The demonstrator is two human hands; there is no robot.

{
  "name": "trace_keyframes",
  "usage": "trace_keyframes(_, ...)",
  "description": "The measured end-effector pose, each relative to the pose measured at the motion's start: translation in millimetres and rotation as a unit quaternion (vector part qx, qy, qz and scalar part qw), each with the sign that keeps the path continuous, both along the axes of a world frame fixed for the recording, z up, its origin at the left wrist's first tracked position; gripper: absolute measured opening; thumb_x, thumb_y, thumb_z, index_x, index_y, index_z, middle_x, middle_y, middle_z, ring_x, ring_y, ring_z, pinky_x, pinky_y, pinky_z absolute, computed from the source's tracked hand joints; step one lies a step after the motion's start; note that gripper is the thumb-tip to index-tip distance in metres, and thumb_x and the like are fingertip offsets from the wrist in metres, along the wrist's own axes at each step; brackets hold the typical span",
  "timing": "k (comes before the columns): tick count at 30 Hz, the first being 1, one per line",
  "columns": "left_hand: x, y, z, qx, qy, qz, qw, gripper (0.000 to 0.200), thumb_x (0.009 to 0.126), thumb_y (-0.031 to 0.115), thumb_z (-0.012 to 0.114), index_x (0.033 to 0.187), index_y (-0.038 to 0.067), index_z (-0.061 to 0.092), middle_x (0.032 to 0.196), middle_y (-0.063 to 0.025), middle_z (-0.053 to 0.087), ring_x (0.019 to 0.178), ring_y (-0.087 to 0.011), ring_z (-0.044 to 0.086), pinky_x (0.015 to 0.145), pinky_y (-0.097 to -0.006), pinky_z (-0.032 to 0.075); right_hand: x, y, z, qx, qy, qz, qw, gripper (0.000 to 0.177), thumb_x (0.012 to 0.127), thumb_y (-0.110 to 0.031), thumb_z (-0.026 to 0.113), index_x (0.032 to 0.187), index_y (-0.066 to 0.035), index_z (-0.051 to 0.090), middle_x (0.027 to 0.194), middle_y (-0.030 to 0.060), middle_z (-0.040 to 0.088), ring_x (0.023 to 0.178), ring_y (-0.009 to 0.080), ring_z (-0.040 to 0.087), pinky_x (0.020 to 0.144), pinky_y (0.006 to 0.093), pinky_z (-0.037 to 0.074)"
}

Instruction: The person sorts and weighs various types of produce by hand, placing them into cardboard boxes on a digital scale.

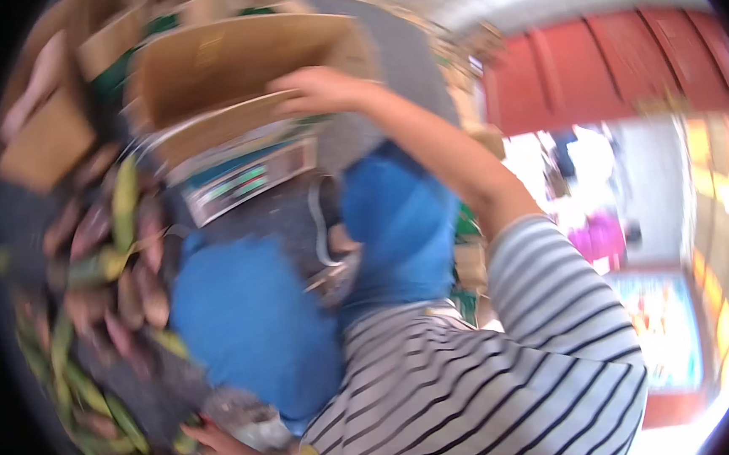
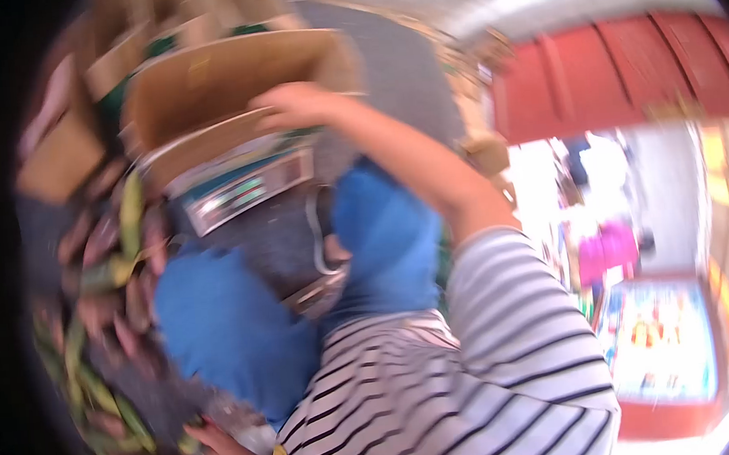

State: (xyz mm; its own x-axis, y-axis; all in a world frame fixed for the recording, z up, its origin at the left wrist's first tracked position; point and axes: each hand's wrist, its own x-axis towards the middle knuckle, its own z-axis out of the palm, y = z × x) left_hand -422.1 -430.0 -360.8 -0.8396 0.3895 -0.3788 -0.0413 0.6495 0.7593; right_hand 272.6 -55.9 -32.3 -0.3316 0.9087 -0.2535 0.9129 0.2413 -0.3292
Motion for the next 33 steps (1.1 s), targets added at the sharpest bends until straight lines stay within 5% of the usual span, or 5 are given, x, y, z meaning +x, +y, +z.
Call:
trace_keyframes(1,6,29,-4,0.086,-0.279,0.307,0.906,0.039,0.077,0.031,0.067,0.108,0.011,0.056,0.109,-0.0071,0.057,0.095,-0.0228,0.057,0.075,-0.0343,0.052,0,6,4,-0.038,-0.011,-0.005,0.999,0.040,0.085,-0.038,0.060,0.113,-0.009,0.059,0.104,0.0168,0.063,0.100,0.0337,0.059,0.082,0.0417,0.047)
trace_keyframes(3,76,59,53,0.053,-0.245,0.334,0.909,0.044,0.077,0.036,0.066,0.114,0.014,0.056,0.115,-0.0028,0.057,0.103,-0.0203,0.055,0.077,-0.0336,0.049,10,11,4,-0.043,-0.023,0.003,0.999,0.039,0.082,-0.039,0.060,0.110,-0.013,0.061,0.099,0.0144,0.065,0.095,0.0330,0.061,0.079,0.0432,0.048)
trace_keyframes(9,175,155,86,-0.047,-0.302,-0.020,0.952,0.044,0.077,0.036,0.066,0.114,0.014,0.056,0.114,-0.0028,0.057,0.103,-0.0203,0.055,0.077,-0.0339,0.049,-2,13,-8,-0.054,-0.005,0.010,0.998,0.037,0.080,-0.038,0.062,0.109,-0.015,0.064,0.100,0.0116,0.066,0.099,0.0314,0.061,0.080,0.0454,0.048)
trace_keyframes(14,233,215,95,-0.062,-0.315,-0.146,0.936,0.044,0.077,0.036,0.066,0.114,0.015,0.056,0.114,-0.0027,0.057,0.102,-0.0204,0.055,0.077,-0.0341,0.049,-5,17,-17,-0.039,-0.001,0.010,0.999,0.034,0.080,-0.035,0.062,0.107,-0.015,0.065,0.100,0.0098,0.067,0.099,0.0302,0.061,0.079,0.0450,0.049)
trace_keyframes(33,345,279,67,-0.136,-0.299,-0.234,0.915,0.043,0.078,0.036,0.066,0.114,0.015,0.055,0.112,-0.0025,0.058,0.100,-0.0206,0.056,0.077,-0.0350,0.049,-28,6,-24,-0.082,-0.041,0.042,0.995,0.024,0.077,-0.019,0.063,0.099,-0.016,0.072,0.104,0.0065,0.068,0.098,0.0238,0.064,0.073,0.0392,0.052)
